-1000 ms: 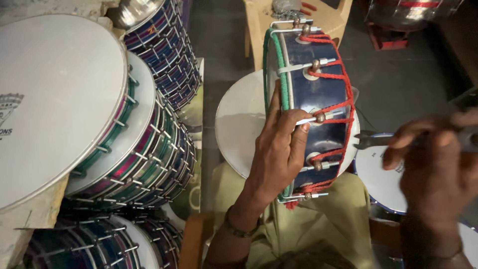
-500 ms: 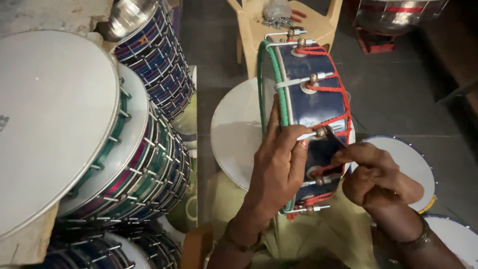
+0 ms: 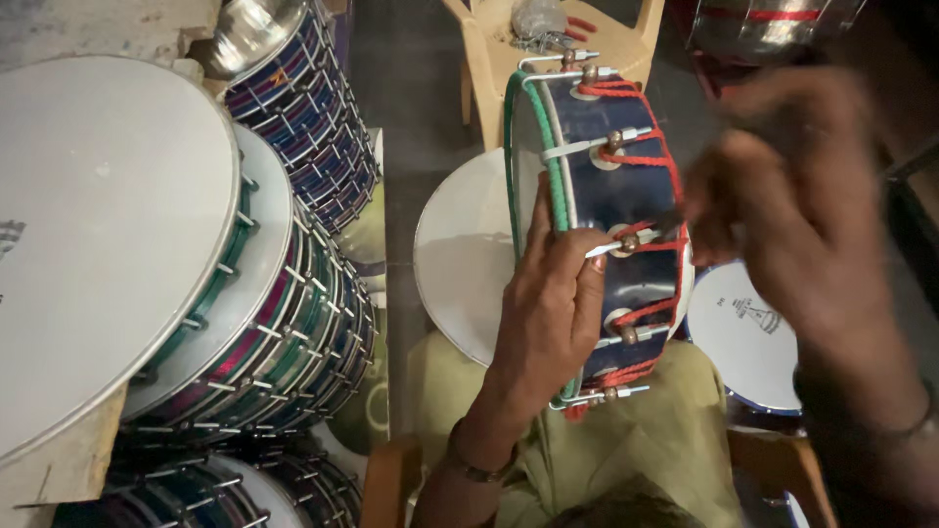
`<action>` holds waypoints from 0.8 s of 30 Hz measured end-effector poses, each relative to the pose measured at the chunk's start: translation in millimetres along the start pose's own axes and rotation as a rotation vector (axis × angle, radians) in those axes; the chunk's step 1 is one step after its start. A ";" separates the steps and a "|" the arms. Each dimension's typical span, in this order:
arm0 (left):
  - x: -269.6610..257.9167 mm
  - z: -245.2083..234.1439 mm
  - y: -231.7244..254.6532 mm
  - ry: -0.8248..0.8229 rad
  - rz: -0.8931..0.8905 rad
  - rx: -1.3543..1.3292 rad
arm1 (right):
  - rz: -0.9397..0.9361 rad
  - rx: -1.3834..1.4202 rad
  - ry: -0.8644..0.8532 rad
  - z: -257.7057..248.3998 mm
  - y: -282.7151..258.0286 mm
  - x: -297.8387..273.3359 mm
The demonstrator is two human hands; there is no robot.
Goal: The person is tuning a small drum by tightening the tension rods with a wrench. They systematically move around the drum, adjusting each rod to ensure even tension on the drumhead.
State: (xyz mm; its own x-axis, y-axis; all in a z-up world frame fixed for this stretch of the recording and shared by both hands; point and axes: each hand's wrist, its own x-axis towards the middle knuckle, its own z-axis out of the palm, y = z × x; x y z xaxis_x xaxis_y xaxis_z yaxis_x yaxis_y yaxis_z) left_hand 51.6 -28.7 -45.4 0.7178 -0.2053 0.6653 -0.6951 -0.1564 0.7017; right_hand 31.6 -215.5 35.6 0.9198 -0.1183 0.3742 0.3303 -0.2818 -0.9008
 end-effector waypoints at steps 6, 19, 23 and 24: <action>2.3 0.2 -1.1 0.010 0.028 0.020 | -0.477 0.022 0.168 -1.8 61.3 -53.3; 0.2 -1.9 0.1 -0.036 0.023 0.059 | -0.083 -0.138 -0.026 15.4 10.8 8.4; -0.5 -1.9 2.9 -0.051 -0.051 0.001 | 0.182 -0.168 -0.160 19.5 -4.6 45.5; -0.6 -1.8 3.1 -0.043 -0.030 0.001 | 0.173 -0.119 -0.173 15.4 -4.0 45.5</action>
State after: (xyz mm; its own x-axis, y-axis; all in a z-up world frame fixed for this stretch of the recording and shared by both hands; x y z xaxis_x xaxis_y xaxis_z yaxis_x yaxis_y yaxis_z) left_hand 49.1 -27.4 -43.2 0.7362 -0.2417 0.6321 -0.6731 -0.1644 0.7211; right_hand 75.3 -205.1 52.9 0.9862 -0.0126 0.1650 0.1477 -0.3826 -0.9120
